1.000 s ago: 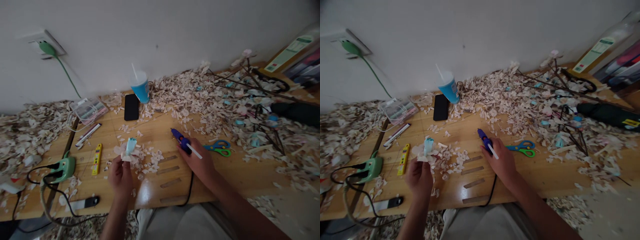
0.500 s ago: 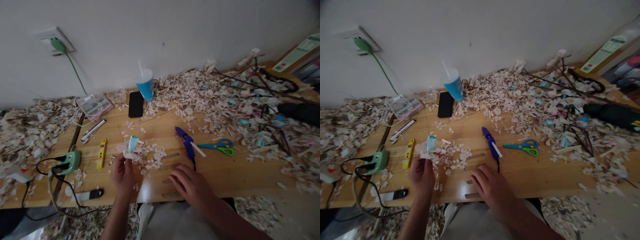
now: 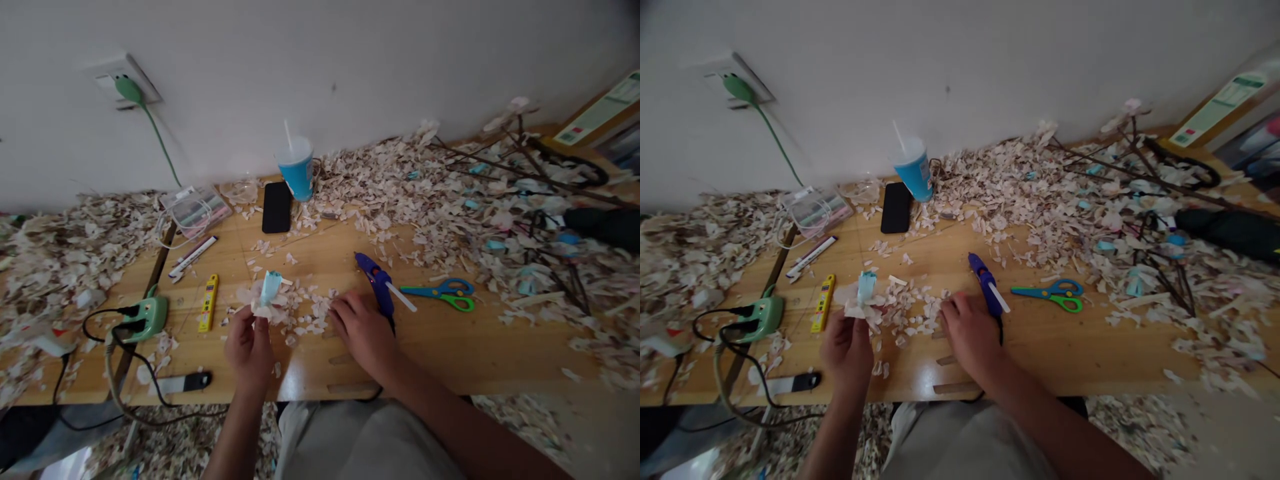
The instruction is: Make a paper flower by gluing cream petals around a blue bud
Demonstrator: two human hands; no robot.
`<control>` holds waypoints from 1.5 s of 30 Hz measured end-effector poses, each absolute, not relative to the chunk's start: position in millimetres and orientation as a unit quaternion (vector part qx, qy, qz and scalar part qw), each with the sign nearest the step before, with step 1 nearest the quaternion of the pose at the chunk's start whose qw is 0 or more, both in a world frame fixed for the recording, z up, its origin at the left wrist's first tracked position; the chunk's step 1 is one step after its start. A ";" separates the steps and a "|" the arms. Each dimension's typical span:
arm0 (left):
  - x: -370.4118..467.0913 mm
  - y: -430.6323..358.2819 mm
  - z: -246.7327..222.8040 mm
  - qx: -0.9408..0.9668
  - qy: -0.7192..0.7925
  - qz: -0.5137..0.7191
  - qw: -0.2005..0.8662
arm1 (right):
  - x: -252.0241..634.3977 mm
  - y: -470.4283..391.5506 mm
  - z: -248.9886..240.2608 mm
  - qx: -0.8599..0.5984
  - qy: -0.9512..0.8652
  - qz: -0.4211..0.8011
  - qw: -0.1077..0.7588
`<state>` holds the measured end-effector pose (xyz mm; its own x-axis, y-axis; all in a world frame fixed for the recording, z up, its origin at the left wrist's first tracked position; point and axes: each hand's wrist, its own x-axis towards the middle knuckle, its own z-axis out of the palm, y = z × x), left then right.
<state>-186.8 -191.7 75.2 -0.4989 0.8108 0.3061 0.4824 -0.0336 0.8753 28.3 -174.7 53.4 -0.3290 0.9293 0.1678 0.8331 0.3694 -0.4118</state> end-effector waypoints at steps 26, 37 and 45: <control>-181.4 -191.3 71.3 0.479 0.653 0.548 0.208 | 25.1 -171.5 46.9 -0.503 -0.832 0.150 0.177; -167.2 -185.1 69.5 0.468 0.636 0.550 0.271 | 39.5 -172.0 56.2 -0.504 -0.755 0.282 0.311; -134.0 -191.5 81.3 0.375 0.600 0.555 0.437 | 34.6 -183.2 81.4 -0.473 -0.571 0.485 0.464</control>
<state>-134.0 -191.5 81.3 -0.3356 0.9357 -0.1084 -0.0350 0.1026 0.9941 34.6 -183.2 81.4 -0.1229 0.9898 0.0714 0.0903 0.0828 -0.9925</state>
